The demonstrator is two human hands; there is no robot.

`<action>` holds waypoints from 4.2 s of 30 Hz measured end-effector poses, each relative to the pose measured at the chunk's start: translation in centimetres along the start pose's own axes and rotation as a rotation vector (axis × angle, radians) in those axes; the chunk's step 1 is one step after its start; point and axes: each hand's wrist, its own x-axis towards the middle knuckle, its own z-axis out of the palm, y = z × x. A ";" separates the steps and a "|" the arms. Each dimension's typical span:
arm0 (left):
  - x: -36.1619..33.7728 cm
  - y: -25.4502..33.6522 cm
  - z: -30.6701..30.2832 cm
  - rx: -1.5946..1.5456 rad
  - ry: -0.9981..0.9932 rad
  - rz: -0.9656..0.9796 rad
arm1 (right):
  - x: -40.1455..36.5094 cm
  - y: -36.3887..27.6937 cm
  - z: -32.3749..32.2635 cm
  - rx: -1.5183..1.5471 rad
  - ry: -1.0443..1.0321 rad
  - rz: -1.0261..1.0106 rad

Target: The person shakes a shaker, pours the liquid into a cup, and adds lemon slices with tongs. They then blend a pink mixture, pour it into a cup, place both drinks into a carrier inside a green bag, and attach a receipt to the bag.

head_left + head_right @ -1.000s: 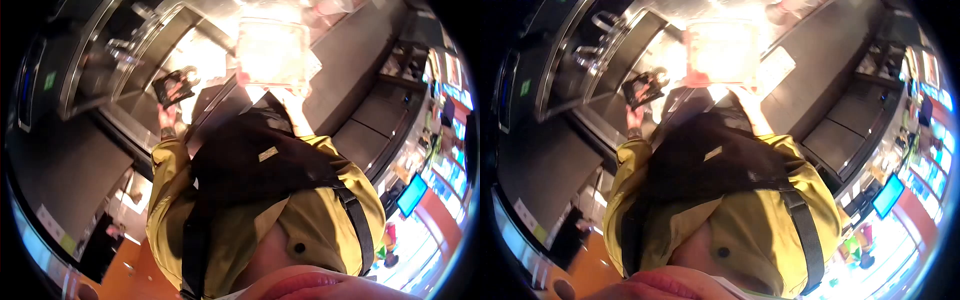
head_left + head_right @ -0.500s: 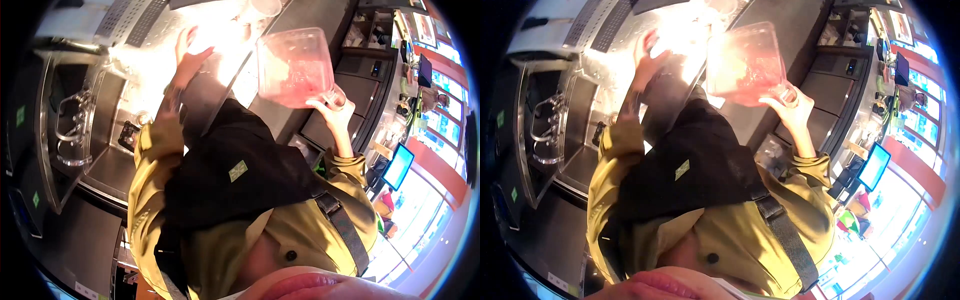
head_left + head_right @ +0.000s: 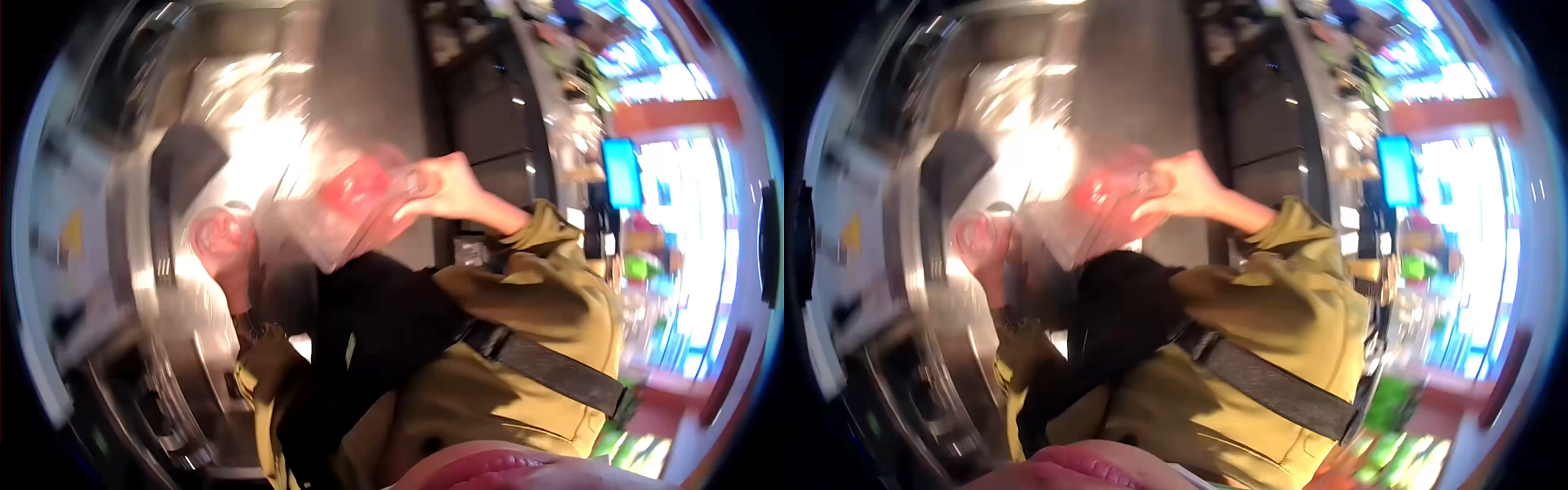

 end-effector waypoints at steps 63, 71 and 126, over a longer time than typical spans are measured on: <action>-23.6 -3.2 -19.5 0.371 0.413 -0.124 | 1.5 -31.9 30.7 -0.937 -1.156 -0.943; -23.3 -3.4 -20.4 0.409 0.377 -0.093 | 2.4 -31.2 31.5 -0.935 -1.269 -0.748; -49.4 23.5 22.2 0.737 2.477 -0.521 | 6.1 -31.6 56.8 -0.516 -0.592 -1.715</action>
